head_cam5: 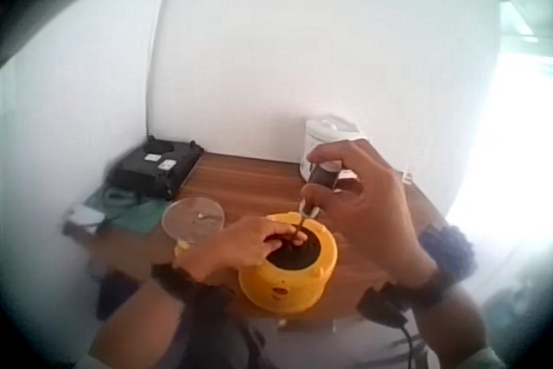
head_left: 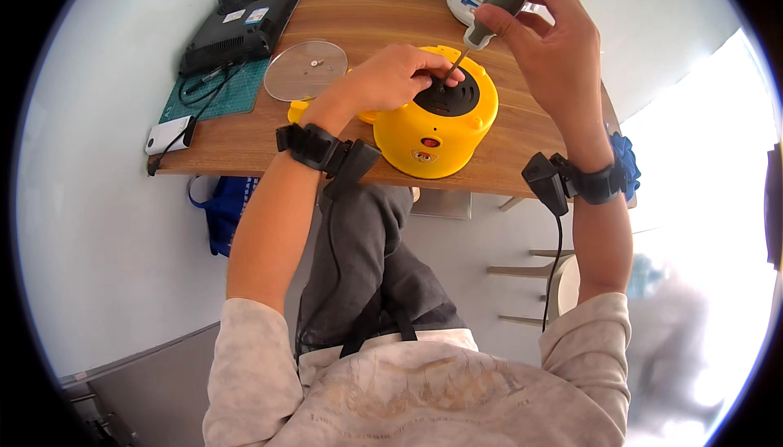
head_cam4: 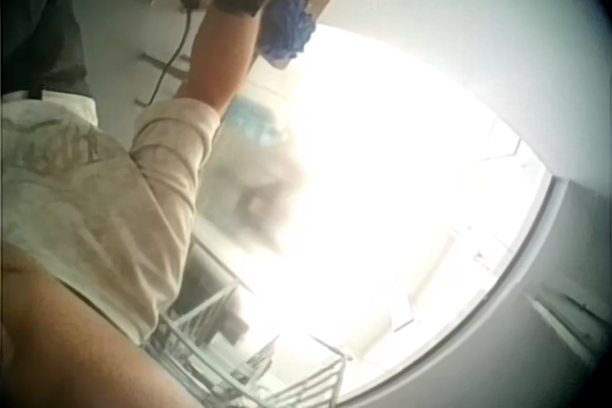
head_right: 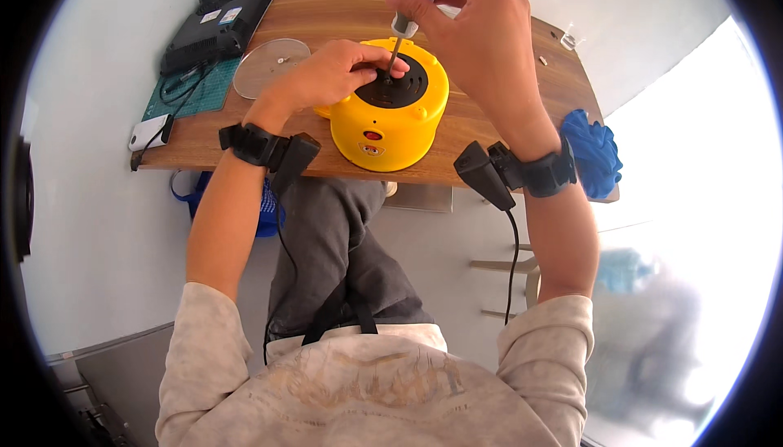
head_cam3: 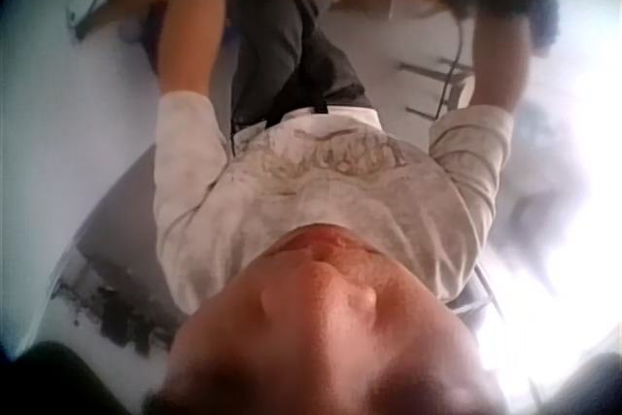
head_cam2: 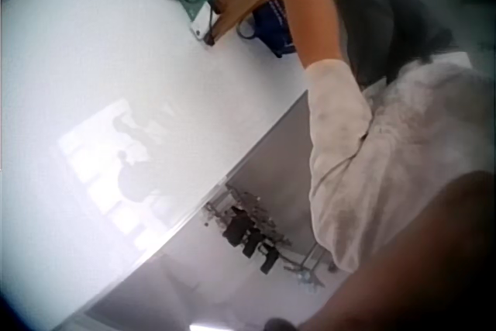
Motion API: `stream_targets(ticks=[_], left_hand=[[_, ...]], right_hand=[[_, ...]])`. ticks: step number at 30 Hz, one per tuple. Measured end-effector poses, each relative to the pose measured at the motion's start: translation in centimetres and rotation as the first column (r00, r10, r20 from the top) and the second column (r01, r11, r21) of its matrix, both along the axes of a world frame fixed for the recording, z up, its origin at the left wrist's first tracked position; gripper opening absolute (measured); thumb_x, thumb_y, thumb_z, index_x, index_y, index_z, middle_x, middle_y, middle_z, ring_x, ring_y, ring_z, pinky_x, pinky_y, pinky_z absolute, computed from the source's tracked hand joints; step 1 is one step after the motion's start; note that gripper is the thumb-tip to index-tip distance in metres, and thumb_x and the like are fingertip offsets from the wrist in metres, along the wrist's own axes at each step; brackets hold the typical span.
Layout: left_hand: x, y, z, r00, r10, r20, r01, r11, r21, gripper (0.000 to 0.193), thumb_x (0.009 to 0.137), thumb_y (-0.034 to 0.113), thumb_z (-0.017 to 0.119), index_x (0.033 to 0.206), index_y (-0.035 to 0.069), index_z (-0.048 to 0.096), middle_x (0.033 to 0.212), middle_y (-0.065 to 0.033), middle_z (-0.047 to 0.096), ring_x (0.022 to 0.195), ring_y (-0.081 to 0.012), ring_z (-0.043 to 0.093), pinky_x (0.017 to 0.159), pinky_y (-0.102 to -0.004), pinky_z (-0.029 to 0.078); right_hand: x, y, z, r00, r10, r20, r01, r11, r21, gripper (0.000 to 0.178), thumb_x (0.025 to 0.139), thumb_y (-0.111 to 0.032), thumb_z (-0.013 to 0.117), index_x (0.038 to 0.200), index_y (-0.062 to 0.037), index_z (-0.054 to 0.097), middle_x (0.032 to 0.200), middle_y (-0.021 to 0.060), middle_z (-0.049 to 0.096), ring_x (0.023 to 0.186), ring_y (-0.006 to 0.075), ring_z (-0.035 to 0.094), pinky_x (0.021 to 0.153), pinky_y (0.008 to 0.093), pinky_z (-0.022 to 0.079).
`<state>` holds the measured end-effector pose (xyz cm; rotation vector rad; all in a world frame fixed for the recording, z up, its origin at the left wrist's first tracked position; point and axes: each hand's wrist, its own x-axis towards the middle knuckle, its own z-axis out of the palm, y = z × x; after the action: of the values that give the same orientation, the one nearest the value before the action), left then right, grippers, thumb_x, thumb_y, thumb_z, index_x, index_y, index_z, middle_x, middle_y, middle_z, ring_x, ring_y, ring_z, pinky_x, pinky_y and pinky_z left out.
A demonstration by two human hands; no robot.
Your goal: The person uses a screwdriver to remove a yellow plastic knob from a glass lid, then unscrews and removes the black base plate of a yellow kettle. The person places the removed parts on the table and reattaches the knob to the glass lid.
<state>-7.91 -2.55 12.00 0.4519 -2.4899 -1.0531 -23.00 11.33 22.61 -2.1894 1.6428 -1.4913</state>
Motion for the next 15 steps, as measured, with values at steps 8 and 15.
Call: stream_targets(ticks=[8,15], left_hand=[[-0.3,-0.4,-0.5,0.999,0.027,-0.029,-0.025,0.998,0.061,0.028,0.091,-0.007,0.058,0.117,0.001,0.067,0.117,-0.0095,0.071,0.108,-0.0218,0.067,0.103,-0.0322,0.049],[-0.7,-0.2,-0.7,0.995,0.078,-0.063,-0.073,0.994,0.081,0.026,0.090,-0.006,0.063,0.116,-0.003,0.066,0.118,-0.0098,0.070,0.109,-0.0205,0.067,0.104,-0.0315,0.050]], right_hand=[[-1.7,-1.5,-2.1,0.983,0.163,0.082,-0.157,0.985,-0.067,0.037,0.092,0.006,0.054,0.127,-0.0015,0.051,0.124,0.0130,0.061,0.120,0.0218,0.060,0.103,0.0357,0.051],[-2.6,-0.4,-3.6,0.977,0.150,0.153,-0.116,0.970,-0.212,0.035,0.091,0.008,0.055,0.124,-0.0009,0.052,0.124,0.0134,0.061,0.119,0.0213,0.060,0.101,0.0363,0.053]])
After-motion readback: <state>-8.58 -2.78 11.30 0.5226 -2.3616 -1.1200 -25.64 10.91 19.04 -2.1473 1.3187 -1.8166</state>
